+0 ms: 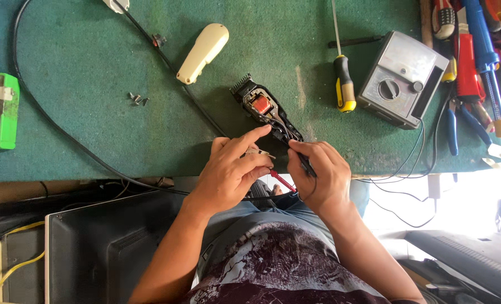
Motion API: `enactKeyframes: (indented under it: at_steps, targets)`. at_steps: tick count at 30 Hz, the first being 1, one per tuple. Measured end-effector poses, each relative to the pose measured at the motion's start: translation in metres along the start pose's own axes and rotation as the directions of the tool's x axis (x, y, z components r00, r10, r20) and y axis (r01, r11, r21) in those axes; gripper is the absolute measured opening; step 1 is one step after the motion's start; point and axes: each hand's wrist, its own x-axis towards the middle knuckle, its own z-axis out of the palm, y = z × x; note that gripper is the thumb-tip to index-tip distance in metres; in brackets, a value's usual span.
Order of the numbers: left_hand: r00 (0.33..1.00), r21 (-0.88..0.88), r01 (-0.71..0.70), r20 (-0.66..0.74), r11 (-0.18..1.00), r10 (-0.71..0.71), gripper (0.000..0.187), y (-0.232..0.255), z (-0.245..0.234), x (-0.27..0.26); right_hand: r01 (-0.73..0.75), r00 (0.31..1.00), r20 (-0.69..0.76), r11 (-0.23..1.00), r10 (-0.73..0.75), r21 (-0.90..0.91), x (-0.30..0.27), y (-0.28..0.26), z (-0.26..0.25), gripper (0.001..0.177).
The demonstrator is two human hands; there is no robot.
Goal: The person uses a multimeter to test the electrical continuity of a disassembled electric hair clipper. They touch the multimeter probes to various points on the clipper's internal wiring and the power cord's plug. The person also handles the clipper's casing and a screwdriver is visible on the table.
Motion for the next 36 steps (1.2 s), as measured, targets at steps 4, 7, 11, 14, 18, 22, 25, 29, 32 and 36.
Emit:
enactKeyframes:
  at_steps: [4, 7, 11, 14, 18, 22, 25, 29, 32, 36]
  targets:
    - [1.000, 0.035, -0.012, -0.007, 0.999, 0.013, 0.006, 0.001, 0.002, 0.000, 0.006, 0.999, 0.045, 0.998, -0.003, -0.057, 0.000, 0.000, -0.001, 0.008]
    - [0.999, 0.054, -0.046, -0.023, 0.997, 0.048, 0.006, 0.003, -0.001, 0.005, 0.010, 0.999, 0.052, 1.000, -0.009, -0.018, 0.010, -0.006, -0.004, 0.004]
    - [0.997, 0.068, -0.071, -0.034, 0.995, 0.073, 0.007, 0.002, 0.003, 0.006, 0.017, 0.999, 0.032, 0.999, -0.015, -0.047, 0.006, 0.002, -0.003, 0.004]
    - [0.998, 0.048, -0.054, -0.041, 0.997, 0.056, 0.007, 0.002, 0.004, 0.005, 0.028, 0.999, 0.036, 1.000, -0.027, -0.010, 0.004, 0.005, -0.002, 0.004]
    - [0.996, 0.021, -0.055, -0.074, 0.998, 0.056, 0.007, 0.003, 0.003, 0.004, -0.005, 1.000, 0.012, 1.000, 0.005, 0.031, 0.002, -0.005, -0.009, 0.010]
    - [0.992, -0.082, -0.041, -0.125, 0.996, 0.031, 0.007, -0.008, 0.008, -0.003, -0.019, 0.998, 0.066, 0.992, 0.011, 0.122, -0.008, -0.014, -0.018, 0.013]
    - [0.991, -0.120, -0.021, -0.135, 0.993, 0.005, 0.009, -0.009, 0.010, -0.008, 0.030, 0.988, 0.143, 0.982, -0.057, 0.186, -0.014, -0.024, -0.013, 0.025]
    - [0.993, -0.125, -0.029, -0.119, 0.992, 0.014, 0.010, -0.009, 0.009, -0.006, 0.010, 0.989, 0.145, 0.981, -0.038, 0.192, -0.031, -0.012, -0.006, 0.015]
    - [0.983, -0.175, -0.037, -0.184, 0.984, 0.004, 0.011, -0.010, 0.007, -0.007, 0.005, 0.993, 0.110, 0.972, -0.032, 0.236, -0.035, -0.010, -0.007, 0.015]
    - [0.982, -0.266, -0.014, -0.187, 0.964, -0.037, 0.017, -0.008, 0.002, -0.007, -0.021, 0.999, 0.046, 0.979, 0.012, 0.202, -0.029, -0.009, -0.009, 0.016]
